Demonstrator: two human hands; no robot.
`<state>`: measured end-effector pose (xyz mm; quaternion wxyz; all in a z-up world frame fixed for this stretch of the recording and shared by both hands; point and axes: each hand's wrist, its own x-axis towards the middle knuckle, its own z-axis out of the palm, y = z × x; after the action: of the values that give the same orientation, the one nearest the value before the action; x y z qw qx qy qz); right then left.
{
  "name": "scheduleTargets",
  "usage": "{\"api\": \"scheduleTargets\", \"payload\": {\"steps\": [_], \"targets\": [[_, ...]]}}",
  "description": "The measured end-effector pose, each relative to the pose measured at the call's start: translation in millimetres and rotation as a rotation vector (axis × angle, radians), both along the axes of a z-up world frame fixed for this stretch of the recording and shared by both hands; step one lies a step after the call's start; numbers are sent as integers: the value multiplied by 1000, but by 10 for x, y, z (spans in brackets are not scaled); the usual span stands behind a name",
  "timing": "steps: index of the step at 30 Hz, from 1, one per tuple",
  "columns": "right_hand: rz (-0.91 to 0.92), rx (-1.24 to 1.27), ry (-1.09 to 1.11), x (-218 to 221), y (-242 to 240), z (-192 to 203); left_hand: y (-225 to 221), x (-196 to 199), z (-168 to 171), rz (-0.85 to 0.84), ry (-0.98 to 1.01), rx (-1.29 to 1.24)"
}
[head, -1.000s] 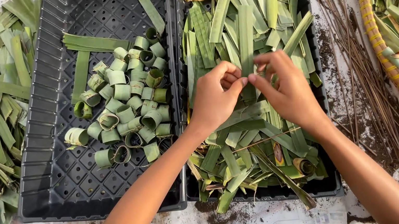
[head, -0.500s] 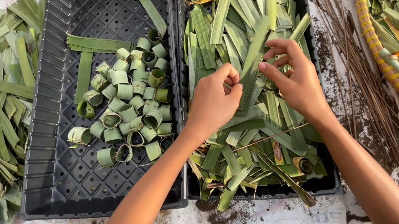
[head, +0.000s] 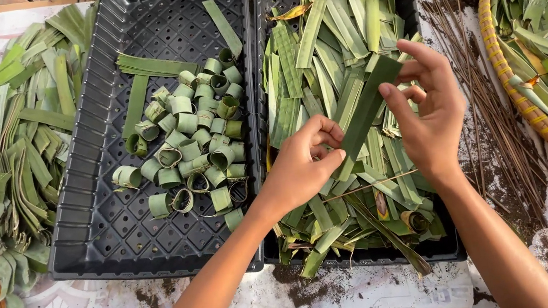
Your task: Folding and weaving long green leaves into small cylindrical containers and securing them with small pins.
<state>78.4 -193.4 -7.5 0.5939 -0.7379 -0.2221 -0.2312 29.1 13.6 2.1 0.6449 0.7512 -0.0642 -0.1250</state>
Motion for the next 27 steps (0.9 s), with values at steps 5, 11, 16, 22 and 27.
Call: {"api": "scheduleTargets", "payload": {"steps": [5,11,16,22,27], "targets": [[-7,3,-73,-178,75,10,-24,-218,15,21,-11,-72],[-34,-76,-346,-260,149,53,-94,-246,-132,48,23,-244],[-105,-273,-596,-158,44,-236,-141,-175,-113,21,-68,-398],[-103,-297,-682,-269,156,-229,-72,-148,-231,67,-123,-430],[-106,-340,-715,-319,188,-227,-109,-166,-291,117,-139,-315]]}}
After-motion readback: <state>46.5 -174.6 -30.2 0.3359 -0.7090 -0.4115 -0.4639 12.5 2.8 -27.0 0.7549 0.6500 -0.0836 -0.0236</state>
